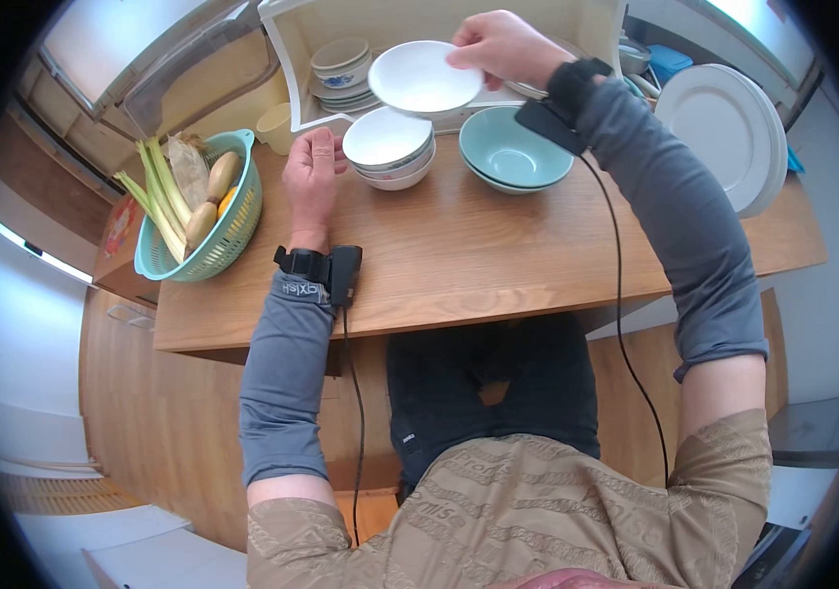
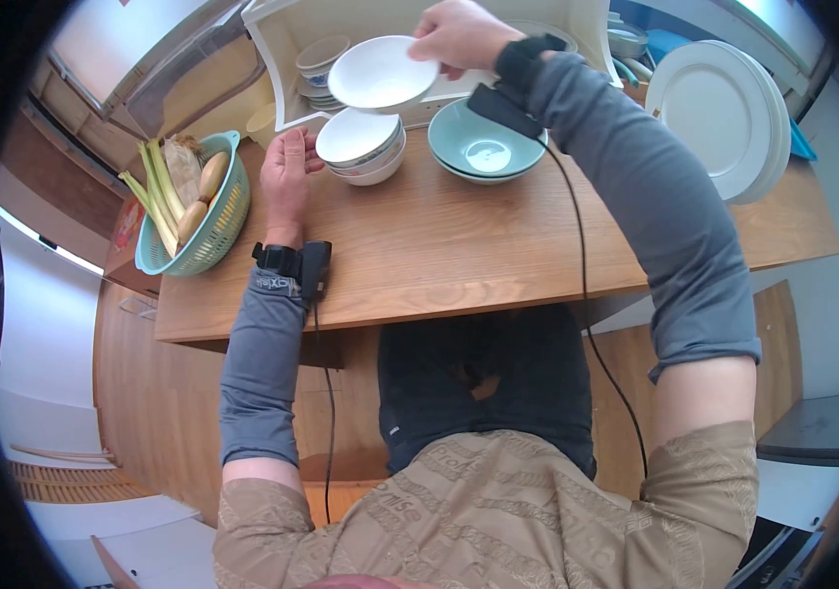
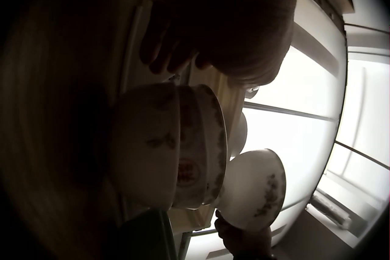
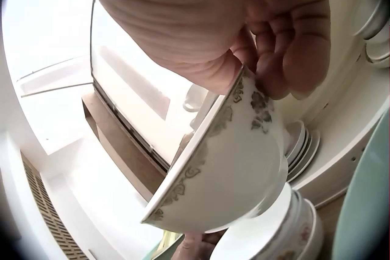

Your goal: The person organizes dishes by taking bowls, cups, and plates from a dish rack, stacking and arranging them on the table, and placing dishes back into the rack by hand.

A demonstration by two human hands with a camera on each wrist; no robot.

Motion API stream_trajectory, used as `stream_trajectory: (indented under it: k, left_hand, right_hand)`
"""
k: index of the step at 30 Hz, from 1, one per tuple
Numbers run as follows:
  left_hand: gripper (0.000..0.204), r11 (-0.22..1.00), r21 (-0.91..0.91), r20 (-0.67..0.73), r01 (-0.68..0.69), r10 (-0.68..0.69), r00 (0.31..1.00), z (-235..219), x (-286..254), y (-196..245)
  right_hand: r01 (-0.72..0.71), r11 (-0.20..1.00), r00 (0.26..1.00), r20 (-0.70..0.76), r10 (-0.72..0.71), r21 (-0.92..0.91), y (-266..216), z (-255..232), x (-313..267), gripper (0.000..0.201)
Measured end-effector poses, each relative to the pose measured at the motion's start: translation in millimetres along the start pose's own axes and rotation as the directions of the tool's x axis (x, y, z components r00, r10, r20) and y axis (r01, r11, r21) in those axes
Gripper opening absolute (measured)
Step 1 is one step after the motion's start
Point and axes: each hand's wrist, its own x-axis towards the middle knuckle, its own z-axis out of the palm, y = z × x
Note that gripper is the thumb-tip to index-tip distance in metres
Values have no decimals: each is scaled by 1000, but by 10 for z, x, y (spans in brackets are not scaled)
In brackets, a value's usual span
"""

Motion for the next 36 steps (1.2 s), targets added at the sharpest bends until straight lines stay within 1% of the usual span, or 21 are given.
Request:
stream_trajectory:
  k: [1,2,4,5,6,8,10,12,16,18,19,21,22,25,27,28,30,31,33,34,36]
  left_hand:
    - [44,1000,25,4,8,-8,1000,-2,0,10]
    - [44,1000,28,7,6,-7,1000,1,-2,15]
    - [37,1000,-2,-49,-2,2,999,13,-14,27]
    - [37,1000,-1,-51,-4,4,999,9,-9,29]
    - [40,1000,16,-37,0,0,999,0,-4,25]
    - [43,999,33,-26,5,-4,1000,-14,-3,7]
    - [43,999,42,-28,8,-7,1000,5,-5,20]
    - [43,999,46,-32,6,-5,999,17,-5,23]
    - [43,998,61,-33,4,-2,999,16,-3,27]
    - [43,998,59,-34,6,-4,999,24,-7,31]
    - [43,998,58,-37,8,-6,999,30,-9,33]
    - [41,1000,27,-46,4,-3,999,41,-12,30]
    - [39,1000,-3,-57,1,-1,998,42,-11,27]
    - [40,1000,-12,-43,10,-10,999,33,-17,21]
    - [40,1000,-6,-41,6,-6,999,28,-3,-13]
    - [40,1000,0,-49,1,-1,999,26,5,-33]
    - [40,1000,8,-38,-4,5,999,27,12,-53]
    - [40,1000,17,-38,-11,12,999,25,16,-55]
    - [40,1000,28,-32,-13,14,999,23,19,-61]
    - [40,999,40,-34,-10,11,999,22,14,-71]
    - [41,999,34,-13,-3,4,1000,10,11,-70]
  right_hand:
    - [-2,1000,999,38,3,-15,-72,73,58,21]
    - [-3,1000,999,34,3,-12,-137,152,97,21]
    - [-20,999,998,63,22,-35,-210,307,166,19]
    - [-38,997,996,75,43,-62,-208,391,214,19]
    - [-34,997,996,76,39,-62,-222,441,224,19]
    - [-67,996,991,110,74,-67,-230,532,226,18]
    - [-71,993,990,114,82,-99,-217,592,230,17]
    - [-68,983,988,122,89,-169,-196,637,233,17]
    - [-91,979,988,111,112,-182,-102,678,243,19]
    - [27,969,998,60,-12,-248,-15,721,239,27]
    - [25,968,998,57,-11,-248,34,755,236,27]
    - [97,953,995,19,-95,-287,90,803,212,37]
    - [94,954,996,15,-93,-286,100,783,196,37]
    - [91,953,995,-15,-100,-288,154,615,134,42]
    - [74,969,989,-105,-102,-237,267,383,45,43]
    - [67,970,989,-111,-95,-236,389,282,-24,43]
    - [83,936,956,-239,-172,-341,634,57,-209,43]
    - [76,937,954,-247,-167,-341,717,-27,-331,43]
    - [-57,923,966,-255,-46,-381,860,-140,-600,44]
    - [-65,923,964,-264,-40,-380,947,-161,-692,44]
    - [-66,952,984,-177,12,-300,1085,-129,-861,46]
